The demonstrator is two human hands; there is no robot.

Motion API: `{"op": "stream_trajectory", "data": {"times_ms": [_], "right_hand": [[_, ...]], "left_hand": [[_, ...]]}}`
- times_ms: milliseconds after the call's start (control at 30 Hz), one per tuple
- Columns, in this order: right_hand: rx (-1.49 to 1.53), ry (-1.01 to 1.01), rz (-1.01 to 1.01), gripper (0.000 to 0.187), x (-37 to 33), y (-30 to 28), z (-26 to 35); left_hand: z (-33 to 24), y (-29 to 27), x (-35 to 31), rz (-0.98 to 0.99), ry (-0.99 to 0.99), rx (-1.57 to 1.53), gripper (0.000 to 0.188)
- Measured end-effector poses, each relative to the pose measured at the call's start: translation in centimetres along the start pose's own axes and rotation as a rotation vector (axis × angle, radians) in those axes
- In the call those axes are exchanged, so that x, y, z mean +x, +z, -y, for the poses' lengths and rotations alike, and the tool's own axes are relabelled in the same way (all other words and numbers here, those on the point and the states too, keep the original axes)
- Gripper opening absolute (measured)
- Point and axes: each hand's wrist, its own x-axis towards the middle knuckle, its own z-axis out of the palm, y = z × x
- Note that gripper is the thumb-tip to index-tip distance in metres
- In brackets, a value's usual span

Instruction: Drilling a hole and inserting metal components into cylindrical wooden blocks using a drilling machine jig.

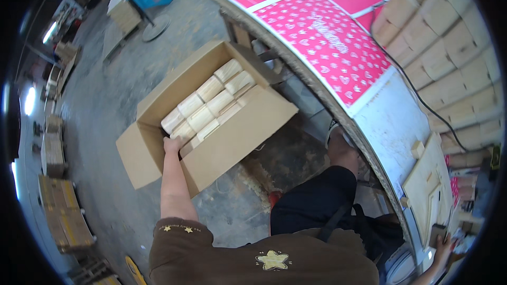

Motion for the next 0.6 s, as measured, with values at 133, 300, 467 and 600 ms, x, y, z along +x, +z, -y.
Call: {"op": "stream_trajectory", "data": {"times_ms": [133,300,467,600], "right_hand": [[0.202,-0.018,-0.028,0.059,-1.4,0.7,-6.3],[0.342,-0.049,-0.102,0.050,-4.5,2.0,-6.2],[0.301,-0.086,-0.019,0.029,-6.8,-0.8,8.8],[0.327,-0.102,-0.103,0.035,-7.6,-1.0,8.6]], "left_hand": [[-7.1,1.2,-6.2,-0.133,0.452,0.077,0.060],[-12.2,3.5,-9.5,-0.011,0.795,-0.171,0.043],[-20.7,3.4,-25.8,0.158,1.045,-0.539,0.026],[-27.2,6.7,-37.6,0.463,1.279,-0.591,0.010]]}}
